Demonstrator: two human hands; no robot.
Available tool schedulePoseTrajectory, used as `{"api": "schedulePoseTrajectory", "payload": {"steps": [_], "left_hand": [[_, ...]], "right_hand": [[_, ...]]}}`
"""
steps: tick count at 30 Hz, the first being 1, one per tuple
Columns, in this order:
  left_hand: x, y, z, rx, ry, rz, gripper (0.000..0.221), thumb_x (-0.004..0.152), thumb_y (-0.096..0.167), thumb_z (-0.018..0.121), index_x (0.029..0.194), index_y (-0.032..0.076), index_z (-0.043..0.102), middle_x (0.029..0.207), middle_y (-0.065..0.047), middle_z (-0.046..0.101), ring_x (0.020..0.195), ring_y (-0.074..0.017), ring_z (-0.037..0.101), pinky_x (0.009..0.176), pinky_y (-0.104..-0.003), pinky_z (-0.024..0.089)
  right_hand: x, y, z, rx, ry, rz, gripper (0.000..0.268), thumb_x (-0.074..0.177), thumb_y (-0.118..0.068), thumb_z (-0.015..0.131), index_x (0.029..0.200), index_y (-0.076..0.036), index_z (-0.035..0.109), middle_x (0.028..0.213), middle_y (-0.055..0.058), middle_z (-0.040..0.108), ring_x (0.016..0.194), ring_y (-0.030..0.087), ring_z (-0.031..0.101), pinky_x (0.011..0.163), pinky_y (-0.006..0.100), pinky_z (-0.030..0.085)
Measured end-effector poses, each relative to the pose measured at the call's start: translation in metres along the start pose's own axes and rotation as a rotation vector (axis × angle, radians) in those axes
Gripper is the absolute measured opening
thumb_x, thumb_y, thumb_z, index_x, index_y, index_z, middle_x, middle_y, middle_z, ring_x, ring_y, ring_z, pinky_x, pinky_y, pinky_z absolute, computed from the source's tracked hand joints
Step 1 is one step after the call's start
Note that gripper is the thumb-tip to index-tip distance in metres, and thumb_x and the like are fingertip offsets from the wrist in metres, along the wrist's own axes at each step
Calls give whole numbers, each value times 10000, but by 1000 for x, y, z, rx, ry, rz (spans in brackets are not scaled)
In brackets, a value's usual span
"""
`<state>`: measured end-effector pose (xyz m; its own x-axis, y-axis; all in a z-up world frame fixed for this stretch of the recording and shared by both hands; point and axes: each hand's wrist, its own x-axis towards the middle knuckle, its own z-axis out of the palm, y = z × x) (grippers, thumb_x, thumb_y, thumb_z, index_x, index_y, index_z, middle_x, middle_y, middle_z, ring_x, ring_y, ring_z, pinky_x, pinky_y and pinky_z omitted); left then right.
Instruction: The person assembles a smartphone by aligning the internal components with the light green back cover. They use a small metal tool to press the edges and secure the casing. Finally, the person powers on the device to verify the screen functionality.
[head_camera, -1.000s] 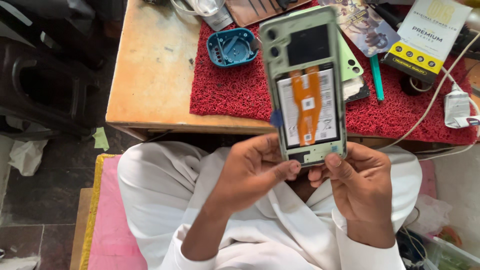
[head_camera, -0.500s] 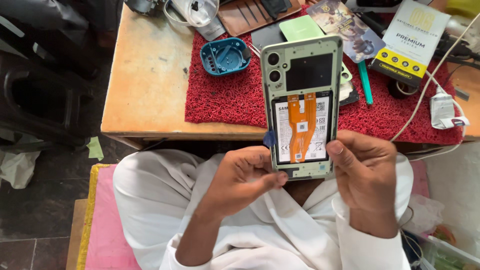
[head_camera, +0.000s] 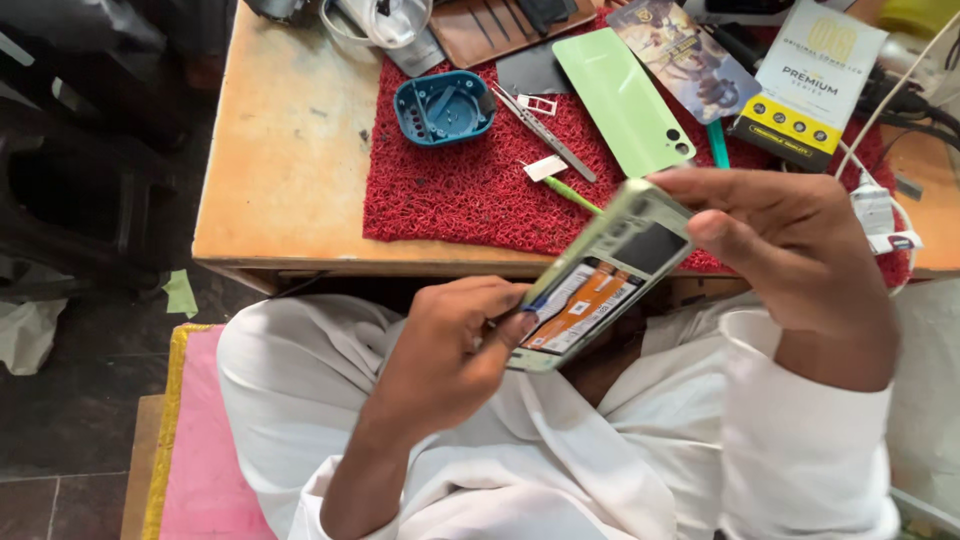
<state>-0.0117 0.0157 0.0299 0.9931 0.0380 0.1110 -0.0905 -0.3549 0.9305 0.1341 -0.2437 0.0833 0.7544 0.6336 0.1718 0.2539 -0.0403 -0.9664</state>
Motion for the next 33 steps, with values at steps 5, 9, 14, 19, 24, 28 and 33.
{"api": "schedulePoseTrajectory", "payload": {"steps": [5, 9, 14, 19, 24, 28, 33], "left_hand": [[29, 11, -17, 198, 88, 396, 239, 922, -10, 620, 1150, -70, 659, 1031, -193, 671, 977, -385, 654, 877, -464, 529], [72, -4, -50, 331, 167, 487, 221, 949, -15, 622, 1163, -48, 667, 1052, -189, 672, 1019, -377, 645, 919, -460, 523], [86, -19, -96, 513, 170, 502, 192, 952, 1, 673, 1141, -22, 698, 1006, -159, 693, 986, -376, 642, 895, -468, 520], [75, -25, -105, 572, 203, 527, 217, 907, -5, 724, 1124, -9, 725, 1024, -128, 722, 975, -346, 659, 860, -447, 521], [63, -44, -116, 148, 133, 413, 220, 945, 56, 758, 1151, -15, 730, 1093, -142, 736, 933, -210, 721, 837, -303, 582], [65, -64, -107, -125, 149, 381, 150, 973, 32, 755, 1112, -23, 747, 1107, -135, 758, 975, -181, 713, 871, -276, 577], [60, -74, -99, -170, 163, 454, 142, 961, -11, 760, 1102, -17, 752, 1104, -135, 761, 1019, -198, 727, 918, -299, 587]], "right_hand": [[28, 20, 12, 285, 66, -19, 314, 1111, -122, 662, 1323, 110, 658, 1074, 128, 727, 941, 129, 668, 856, 252, 525], [67, 39, 43, 590, 169, -77, 276, 1082, -84, 647, 1311, 68, 652, 1152, 99, 712, 1047, 135, 681, 968, 280, 556], [95, 58, 83, 436, 230, -104, 267, 1057, -93, 662, 1270, 68, 660, 1125, 97, 730, 999, 117, 690, 928, 254, 566], [91, 63, 84, 280, 156, -153, 218, 1078, -59, 713, 1262, 57, 712, 1160, 107, 746, 900, 79, 635, 793, 204, 499], [83, 57, 72, 80, 61, -106, 220, 981, -51, 727, 1191, 16, 738, 1006, 87, 758, 794, 76, 632, 629, 184, 474], [83, 43, 65, -312, -17, -301, 205, 982, -4, 752, 1186, 14, 741, 1128, 120, 761, 1025, 167, 728, 892, 267, 582], [95, 26, 75, -543, -121, -464, 185, 907, 4, 810, 1084, 9, 756, 1077, 129, 772, 1046, 230, 767, 940, 325, 623]]}}
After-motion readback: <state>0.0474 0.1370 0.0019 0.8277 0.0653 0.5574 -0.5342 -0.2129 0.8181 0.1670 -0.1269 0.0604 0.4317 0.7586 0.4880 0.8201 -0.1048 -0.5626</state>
